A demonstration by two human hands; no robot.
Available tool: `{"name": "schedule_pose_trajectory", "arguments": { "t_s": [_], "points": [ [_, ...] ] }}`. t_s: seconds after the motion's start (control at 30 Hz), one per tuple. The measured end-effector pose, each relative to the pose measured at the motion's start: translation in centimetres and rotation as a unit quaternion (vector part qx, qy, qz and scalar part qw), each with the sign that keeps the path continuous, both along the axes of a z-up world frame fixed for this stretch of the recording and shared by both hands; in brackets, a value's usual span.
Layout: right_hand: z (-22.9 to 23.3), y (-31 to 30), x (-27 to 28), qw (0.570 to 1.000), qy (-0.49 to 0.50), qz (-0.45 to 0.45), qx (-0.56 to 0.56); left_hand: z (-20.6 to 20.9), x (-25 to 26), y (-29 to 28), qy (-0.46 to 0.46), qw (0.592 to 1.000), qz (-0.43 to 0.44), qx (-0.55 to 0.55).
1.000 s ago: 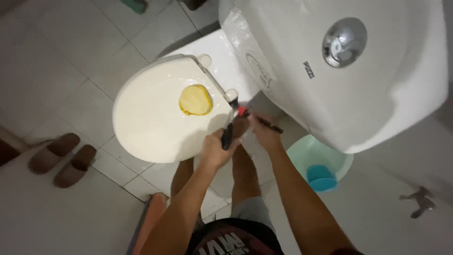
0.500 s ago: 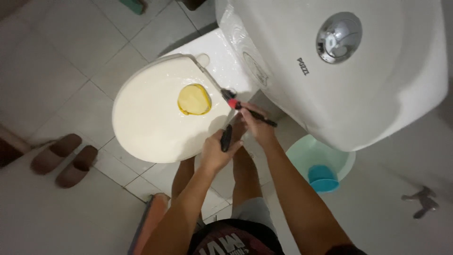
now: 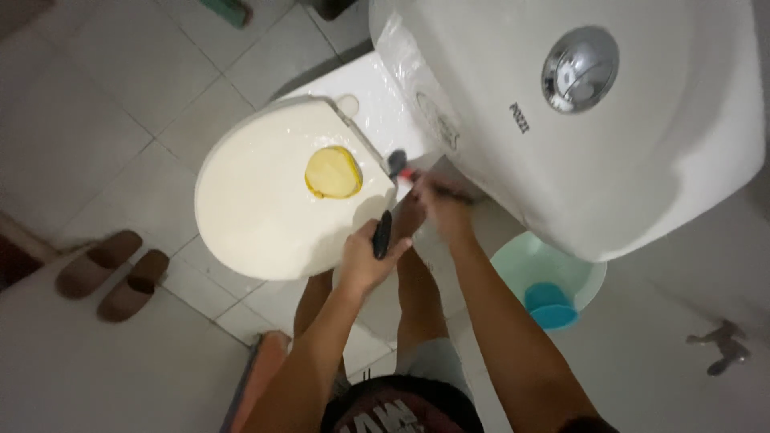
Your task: Cleaning the exterior and interior surfaces of a toilet bowl using a sponge, brush, and spray cleaner.
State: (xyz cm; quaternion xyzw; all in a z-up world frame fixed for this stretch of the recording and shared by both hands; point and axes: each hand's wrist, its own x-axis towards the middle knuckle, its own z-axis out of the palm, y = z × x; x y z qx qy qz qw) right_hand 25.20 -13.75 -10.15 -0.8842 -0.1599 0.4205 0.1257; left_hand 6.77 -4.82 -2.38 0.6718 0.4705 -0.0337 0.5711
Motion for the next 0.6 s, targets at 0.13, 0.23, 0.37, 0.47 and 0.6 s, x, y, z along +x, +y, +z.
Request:
{"name": "schedule_pose_trajectory", "arguments": {
  "t_s": [0.13, 0.23, 0.37, 0.47, 0.6],
  "points": [
    [-0.4, -0.1, -0.3, 0.996, 0.022, 0.059, 0.063, 0.4, -0.1, 0.3, 0.003, 1.000, 0.007, -0.018],
    [-3.2, -0.7, -0.2, 0.982, -0.073, 0.168, 0.037, 0.9, 0.7, 1.3, 0.000, 1.000, 0.010, -0.022],
    [-9.7, -3.3, -0.1, 0.908, -0.237, 0.306, 0.160, 1.1, 0.6, 1.6, -0.020, 0.999, 0.023, -0.029],
    [1.8, 2.7, -1.0, 0.976, -0.043, 0.028, 0.211, 1.6, 0.8, 1.7, 0.000, 0.999, 0.010, -0.047],
    [1.4, 3.1, -0.9, 0.967, -0.076, 0.044, 0.241, 1.7, 0.8, 1.9, 0.036, 0.998, 0.008, -0.052]
  ]
}}
